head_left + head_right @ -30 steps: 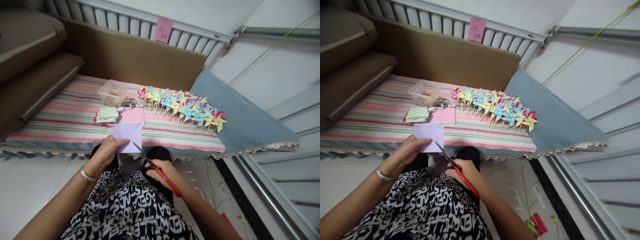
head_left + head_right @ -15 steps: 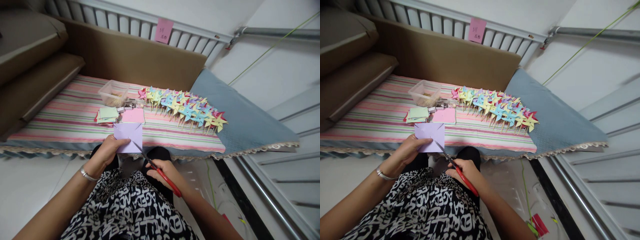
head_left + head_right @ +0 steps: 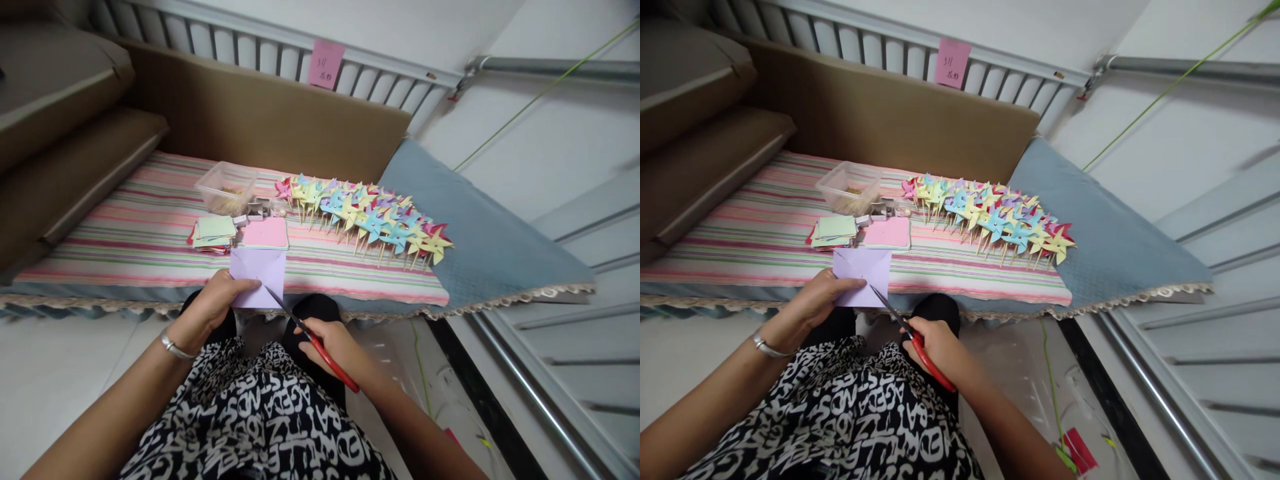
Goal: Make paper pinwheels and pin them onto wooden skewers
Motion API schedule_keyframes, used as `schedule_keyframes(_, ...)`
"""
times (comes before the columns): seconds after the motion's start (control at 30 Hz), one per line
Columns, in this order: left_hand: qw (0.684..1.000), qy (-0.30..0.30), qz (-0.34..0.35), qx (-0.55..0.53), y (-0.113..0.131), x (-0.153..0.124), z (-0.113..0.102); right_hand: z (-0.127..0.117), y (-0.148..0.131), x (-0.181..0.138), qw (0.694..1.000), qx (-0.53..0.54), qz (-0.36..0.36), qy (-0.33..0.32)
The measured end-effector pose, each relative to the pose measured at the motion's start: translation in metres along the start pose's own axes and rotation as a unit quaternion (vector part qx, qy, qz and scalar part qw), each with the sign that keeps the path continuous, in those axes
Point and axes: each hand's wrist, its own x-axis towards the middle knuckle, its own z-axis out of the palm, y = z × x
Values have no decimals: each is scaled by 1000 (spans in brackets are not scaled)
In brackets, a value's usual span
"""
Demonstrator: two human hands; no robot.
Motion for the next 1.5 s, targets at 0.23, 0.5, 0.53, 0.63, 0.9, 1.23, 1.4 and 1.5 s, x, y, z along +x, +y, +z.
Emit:
schedule_keyframes(0.23,1000,3,2,25,9,5,-11,-16,33,-20,995,-33,27,-91)
schedule_keyframes(0.5,979,-144,-77,124,10,5,-6,-41,20,21,985,84,8,151)
schedule_keyframes(0.53,973,-166,-84,137,8,6,-4,-40,11,31,981,115,-11,157)
schedule_keyframes(0.63,961,-212,-94,148,6,8,0,-32,-10,57,977,168,-38,126)
schedule_keyframes(0.9,987,-146,-70,-24,7,8,-12,-3,-14,83,939,280,-27,197)
schedule_keyframes(1.23,982,-31,-28,-186,-24,2,21,32,-19,88,881,343,-21,325)
schedule_keyframes(1.4,987,19,23,-156,-20,3,17,28,-17,75,901,339,-16,271)
schedule_keyframes(1.5,989,47,42,-137,-17,4,6,18,-10,56,933,299,-18,198)
